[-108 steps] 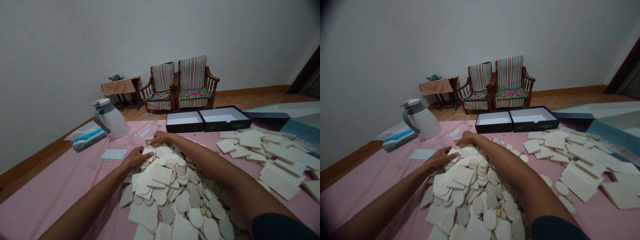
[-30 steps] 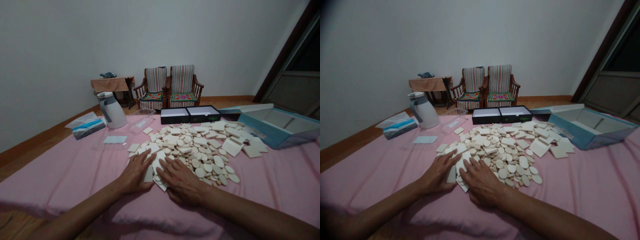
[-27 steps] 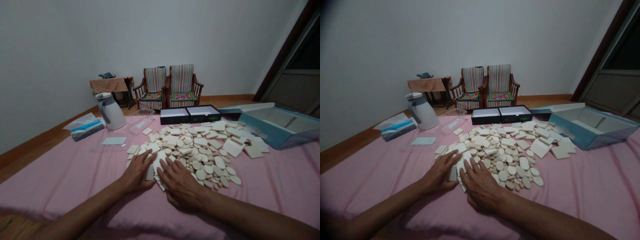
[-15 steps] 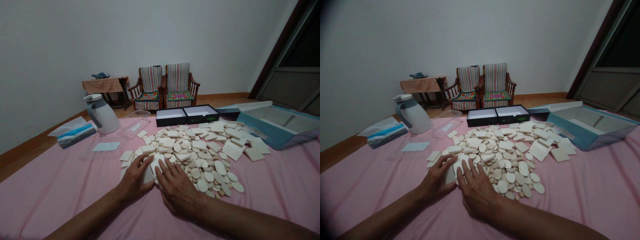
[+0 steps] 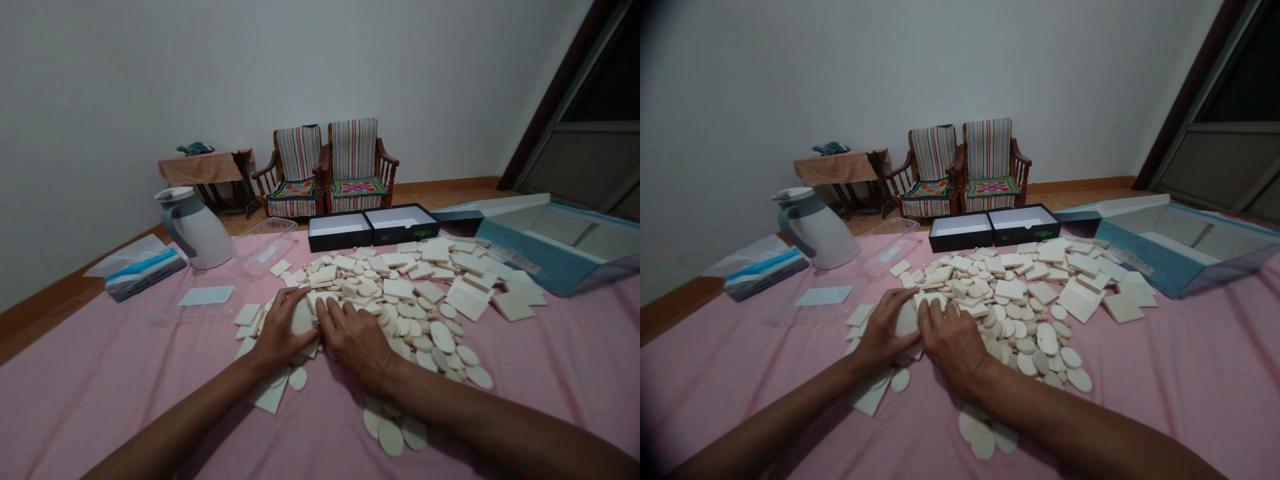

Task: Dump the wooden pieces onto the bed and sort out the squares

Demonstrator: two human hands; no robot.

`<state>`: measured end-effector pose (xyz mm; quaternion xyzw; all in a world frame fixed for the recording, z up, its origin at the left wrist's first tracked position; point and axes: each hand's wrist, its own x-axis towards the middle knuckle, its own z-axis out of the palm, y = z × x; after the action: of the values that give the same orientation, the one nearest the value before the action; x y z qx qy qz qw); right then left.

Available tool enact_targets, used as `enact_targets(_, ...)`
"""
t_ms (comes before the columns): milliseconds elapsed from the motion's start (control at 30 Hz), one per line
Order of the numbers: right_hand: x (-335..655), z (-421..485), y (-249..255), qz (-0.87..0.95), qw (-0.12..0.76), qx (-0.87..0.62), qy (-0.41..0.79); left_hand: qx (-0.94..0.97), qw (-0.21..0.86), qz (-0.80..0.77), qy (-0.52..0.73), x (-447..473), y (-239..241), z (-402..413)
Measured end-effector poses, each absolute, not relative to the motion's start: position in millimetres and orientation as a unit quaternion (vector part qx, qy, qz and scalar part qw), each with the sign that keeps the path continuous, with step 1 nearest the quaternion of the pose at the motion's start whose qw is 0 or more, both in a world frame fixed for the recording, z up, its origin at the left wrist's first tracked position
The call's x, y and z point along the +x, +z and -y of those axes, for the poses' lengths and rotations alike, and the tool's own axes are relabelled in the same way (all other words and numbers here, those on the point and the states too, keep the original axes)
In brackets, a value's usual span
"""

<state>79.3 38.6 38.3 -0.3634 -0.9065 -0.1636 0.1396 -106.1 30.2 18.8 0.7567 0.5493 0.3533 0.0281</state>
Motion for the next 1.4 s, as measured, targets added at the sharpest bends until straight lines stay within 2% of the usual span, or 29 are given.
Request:
enact_targets(433, 140.1, -109.7, 70.5, 0.832, 0.123, -0.519, -0.153, 0.816, 0.054, -0.454, 0.353, -51.1, 43.5, -115.0)
enact_targets(600, 157.0, -110.6, 79.5, 0.834, 0.154, -0.514, -0.133, 0.816, 0.037, -0.482, 0.316, -89.0, 55.8, -89.5)
enact_targets(800, 134.4, -77.5, 78.2, 0.894, 0.183, -0.408, -0.027, 0.814, 0.077, -0.557, 0.145, -184.7, 58.3, -23.8)
enact_targets(933, 100.3, -62.0, 66.7, 0.937, 0.134, -0.318, 0.049, 0.789, 0.111, -0.601, 0.058, -219.1, 38.1, 22.4)
enact_targets(1067, 59.4, -65.3, 54.4, 0.966, 0.115, -0.229, 0.043, 0.753, 0.097, -0.651, 0.016, -204.0, 19.6, 45.0)
enact_targets(1200, 19.1, -83.7, 46.7, 0.983, 0.076, -0.167, 0.011, 0.699, 0.085, -0.709, 0.027, -188.8, 9.2, 33.1)
enact_targets(1400, -15.9, -110.2, 49.9, 0.982, -0.068, -0.177, 0.018, 0.718, 0.039, -0.689, 0.089, -204.5, 7.7, -2.8)
